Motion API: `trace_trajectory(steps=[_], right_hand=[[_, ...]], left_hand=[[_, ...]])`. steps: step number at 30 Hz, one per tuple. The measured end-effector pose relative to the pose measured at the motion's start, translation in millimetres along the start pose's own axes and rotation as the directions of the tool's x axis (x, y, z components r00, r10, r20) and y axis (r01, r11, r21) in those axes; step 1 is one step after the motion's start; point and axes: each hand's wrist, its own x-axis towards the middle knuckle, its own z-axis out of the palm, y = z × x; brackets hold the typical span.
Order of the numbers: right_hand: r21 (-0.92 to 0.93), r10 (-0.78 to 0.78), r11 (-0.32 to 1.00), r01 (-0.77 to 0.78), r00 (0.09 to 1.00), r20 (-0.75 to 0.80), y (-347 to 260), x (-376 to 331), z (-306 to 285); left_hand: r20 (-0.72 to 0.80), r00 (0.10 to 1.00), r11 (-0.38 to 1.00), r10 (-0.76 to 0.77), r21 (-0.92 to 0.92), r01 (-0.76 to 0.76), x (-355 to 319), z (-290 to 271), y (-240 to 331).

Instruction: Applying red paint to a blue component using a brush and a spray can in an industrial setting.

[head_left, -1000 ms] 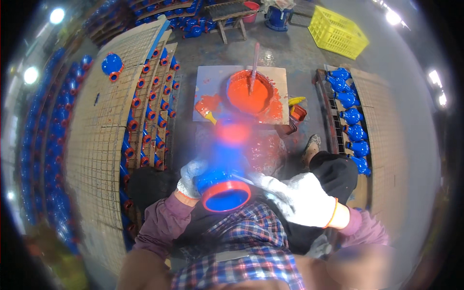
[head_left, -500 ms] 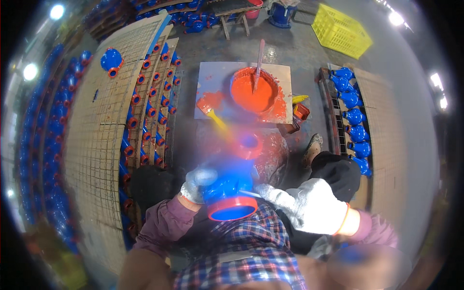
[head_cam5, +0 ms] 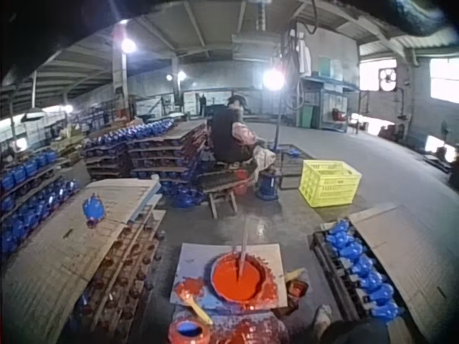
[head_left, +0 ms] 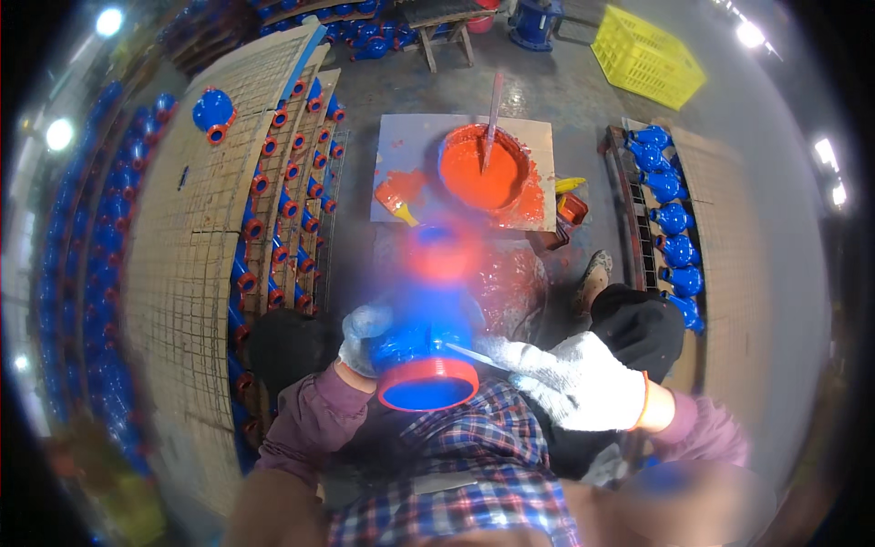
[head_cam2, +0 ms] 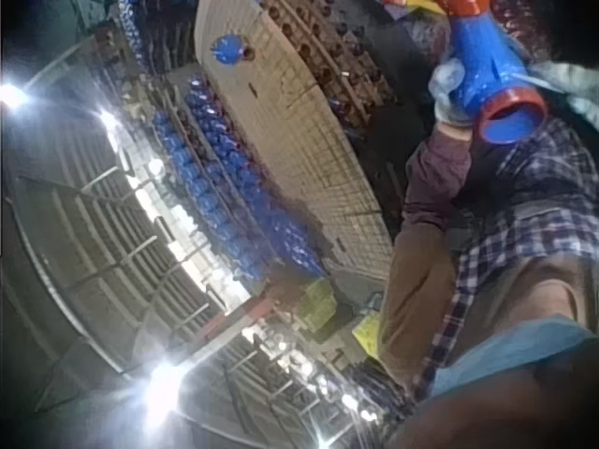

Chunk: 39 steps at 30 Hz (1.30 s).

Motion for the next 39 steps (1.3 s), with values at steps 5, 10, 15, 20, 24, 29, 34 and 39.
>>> trace_trajectory(steps=[5,10,15,20,24,29,34,39], right_hand=[[-0.029,-0.014,0.999,0.015,1.000,0.026,-2,4,-5],[-0.136,-0.030,0.990,0.041,0.996,0.087,-8,8,-14],[-0.296,-0.036,0.951,0.093,0.980,0.194,-13,5,-19],[-0.547,-0.060,0.824,0.152,0.981,0.182,-29,-1,-13],[-0.611,-0.010,0.785,0.105,0.988,0.157,-25,2,-6],[-0.626,-0.047,0.764,0.160,0.980,0.194,-22,3,-6],[-0.514,0.020,0.856,0.060,0.989,0.147,-23,6,-6],[-0.423,0.011,0.906,0.017,0.998,0.064,-14,8,-3]], left_hand=[[0.075,0.997,0.993,-0.018,-0.112,0.026,2,0,-6],[0.108,0.992,0.993,-0.070,-0.091,0.080,3,11,-2],[0.062,0.994,0.992,-0.087,-0.083,0.092,1,13,-3],[0.111,0.993,0.992,-0.041,-0.116,0.054,-3,-7,-9],[-0.100,0.991,0.988,-0.088,-0.134,0.074,-3,-37,-17],[-0.164,0.984,0.995,-0.065,-0.090,0.051,-7,-47,-17],[-0.219,0.975,0.999,-0.028,0.021,0.034,-5,-55,-13],[-0.202,0.979,0.997,-0.006,0.075,0.022,-2,-45,-10]])
